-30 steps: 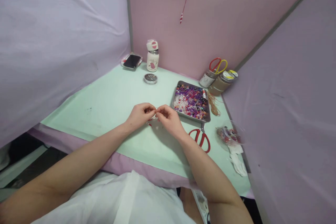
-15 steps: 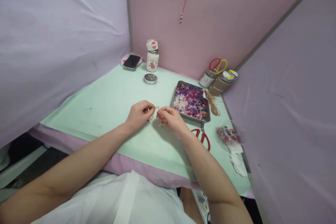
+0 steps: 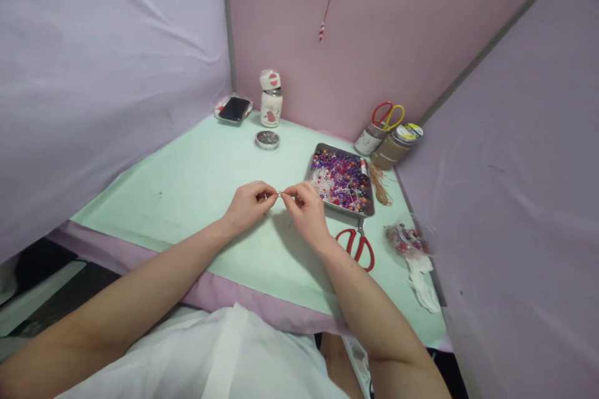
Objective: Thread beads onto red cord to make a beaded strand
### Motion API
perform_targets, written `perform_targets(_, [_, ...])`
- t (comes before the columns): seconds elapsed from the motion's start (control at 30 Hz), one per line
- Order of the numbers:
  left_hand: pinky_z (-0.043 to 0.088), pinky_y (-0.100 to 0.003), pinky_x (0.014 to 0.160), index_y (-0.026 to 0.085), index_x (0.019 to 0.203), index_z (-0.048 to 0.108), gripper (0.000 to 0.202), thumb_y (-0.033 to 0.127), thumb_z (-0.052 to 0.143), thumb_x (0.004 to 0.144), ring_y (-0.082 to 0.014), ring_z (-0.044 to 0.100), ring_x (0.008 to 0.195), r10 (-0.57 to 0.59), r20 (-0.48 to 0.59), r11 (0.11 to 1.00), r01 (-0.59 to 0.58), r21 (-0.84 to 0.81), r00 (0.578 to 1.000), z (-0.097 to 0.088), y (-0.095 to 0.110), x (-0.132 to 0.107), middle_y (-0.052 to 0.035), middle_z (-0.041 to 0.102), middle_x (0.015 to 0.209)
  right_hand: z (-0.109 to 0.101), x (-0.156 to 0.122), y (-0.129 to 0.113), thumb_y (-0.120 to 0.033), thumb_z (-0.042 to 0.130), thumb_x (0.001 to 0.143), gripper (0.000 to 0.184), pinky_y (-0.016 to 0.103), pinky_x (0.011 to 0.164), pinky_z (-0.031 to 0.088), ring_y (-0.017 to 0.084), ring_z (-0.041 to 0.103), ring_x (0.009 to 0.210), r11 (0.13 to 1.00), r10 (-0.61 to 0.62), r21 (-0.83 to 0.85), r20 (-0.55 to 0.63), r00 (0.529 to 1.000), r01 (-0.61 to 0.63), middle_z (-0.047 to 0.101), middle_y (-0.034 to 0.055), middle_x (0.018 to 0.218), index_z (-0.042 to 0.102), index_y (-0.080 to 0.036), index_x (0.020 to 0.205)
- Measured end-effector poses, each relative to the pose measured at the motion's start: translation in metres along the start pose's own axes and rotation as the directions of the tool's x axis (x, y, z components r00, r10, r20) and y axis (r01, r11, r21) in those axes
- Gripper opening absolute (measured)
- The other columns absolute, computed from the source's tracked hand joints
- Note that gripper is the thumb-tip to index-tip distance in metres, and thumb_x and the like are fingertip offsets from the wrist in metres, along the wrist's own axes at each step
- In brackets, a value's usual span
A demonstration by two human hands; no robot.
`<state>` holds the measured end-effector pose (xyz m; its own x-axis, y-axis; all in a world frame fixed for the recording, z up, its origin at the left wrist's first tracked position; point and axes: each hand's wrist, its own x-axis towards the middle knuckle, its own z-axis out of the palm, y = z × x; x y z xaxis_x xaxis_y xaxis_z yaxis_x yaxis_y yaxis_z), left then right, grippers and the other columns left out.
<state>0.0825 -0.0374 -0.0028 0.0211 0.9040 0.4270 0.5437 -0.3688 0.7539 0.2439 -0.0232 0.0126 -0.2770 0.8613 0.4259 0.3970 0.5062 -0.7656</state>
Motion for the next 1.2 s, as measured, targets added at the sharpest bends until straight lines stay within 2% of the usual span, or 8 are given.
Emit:
perform_targets(0.1, [0.041,-0.024,0.065,0.017,0.072,0.064,0.011,0.021,0.055,0.076,-0.0101,0.051,0.062,-0.037,0.022,0.999,0.037,-0.03,0.999,0.0,0.001,0.0,0.0,0.062,0.069,0.0,0.0,0.002,-0.03,0.055,0.084,0.014,0.028,0.063,0.04,0.015,0.049,0.072,0.998,-0.053,-0.038,-0.017,0.998,0.052,0.053,0.0028,0.079,0.061,-0.02,0.076])
perform_targets(0.27, [0.043,-0.023,0.06,0.016,0.072,0.064,0.014,0.026,0.055,0.075,-0.0101,0.051,0.061,-0.135,0.057,0.981,0.142,-0.133,0.989,0.0,0.002,0.0,-0.0001,0.061,0.067,0.001,0.001,0.006,-0.029,0.055,0.084,0.013,0.029,0.064,0.04,0.015,0.049,0.072,0.998,-0.057,-0.04,-0.007,0.998,0.057,0.053,0.0027,0.079,0.061,-0.02,0.077])
perform_targets(0.4, [0.043,-0.021,0.048,0.016,0.075,0.065,0.022,0.037,0.058,0.073,-0.0102,0.049,0.057,-0.294,0.095,0.896,0.308,-0.321,0.951,0.0,0.001,0.001,0.0001,0.057,0.065,0.0,0.003,0.01,-0.031,0.055,0.083,0.014,0.03,0.066,0.041,0.015,0.051,0.072,0.999,-0.028,-0.039,0.009,1.0,0.029,0.056,0.0031,0.08,0.062,-0.02,0.079])
perform_targets(0.53, [0.041,-0.02,0.042,0.015,0.075,0.065,0.028,0.042,0.062,0.07,-0.0092,0.046,0.055,-0.37,0.115,0.809,0.38,-0.448,0.922,-0.003,0.002,0.003,0.0,0.055,0.065,0.0,0.005,0.016,-0.03,0.054,0.082,0.015,0.03,0.067,0.042,0.016,0.053,0.072,0.999,0.046,-0.004,-0.011,0.999,-0.047,0.059,0.0043,0.084,0.064,-0.019,0.085])
perform_targets(0.7, [0.041,-0.02,0.044,0.014,0.076,0.064,0.029,0.042,0.065,0.067,-0.0084,0.045,0.056,-0.403,0.169,0.736,0.428,-0.524,0.9,-0.005,0.005,0.005,-0.0008,0.057,0.069,0.006,0.006,0.019,-0.033,0.06,0.074,0.021,0.031,0.069,0.044,0.016,0.055,0.074,0.976,0.177,0.117,0.047,0.983,-0.182,0.063,0.0048,0.086,0.064,-0.019,0.09])
perform_targets(0.9, [0.033,-0.019,0.045,0.014,0.076,0.066,0.027,0.039,0.067,0.066,-0.0065,0.039,0.053,-0.378,0.248,0.685,0.45,-0.573,0.892,-0.004,0.001,0.006,-0.001,0.057,0.068,0.009,0.005,0.019,-0.039,0.062,0.073,0.022,0.027,0.063,0.042,0.015,0.053,0.07,0.92,0.274,0.252,0.136,0.952,-0.301,0.063,0.0028,0.077,0.064,-0.018,0.077])
perform_targets(1.03, [0.029,-0.021,0.047,0.014,0.077,0.068,0.026,0.036,0.069,0.064,-0.0065,0.037,0.052,-0.357,0.276,0.639,0.449,-0.625,0.892,-0.003,0.0,0.006,-0.0012,0.057,0.065,0.01,0.003,0.018,-0.037,0.064,0.071,0.018,0.026,0.061,0.04,0.012,0.051,0.064,0.904,0.278,0.262,0.239,0.93,-0.337,0.062,0.0006,0.071,0.064,-0.018,0.072])
perform_targets(1.2, [0.025,-0.023,0.047,0.014,0.073,0.069,0.025,0.035,0.073,0.06,-0.0059,0.033,0.049,-0.35,0.32,0.576,0.472,-0.668,0.88,-0.003,0.0,0.007,0.0017,0.053,0.056,0.011,0.002,0.014,-0.034,0.064,0.07,0.016,0.025,0.06,0.039,0.011,0.05,0.062,0.902,0.278,0.261,0.261,0.924,-0.345,0.06,-0.0006,0.068,0.063,-0.019,0.068])
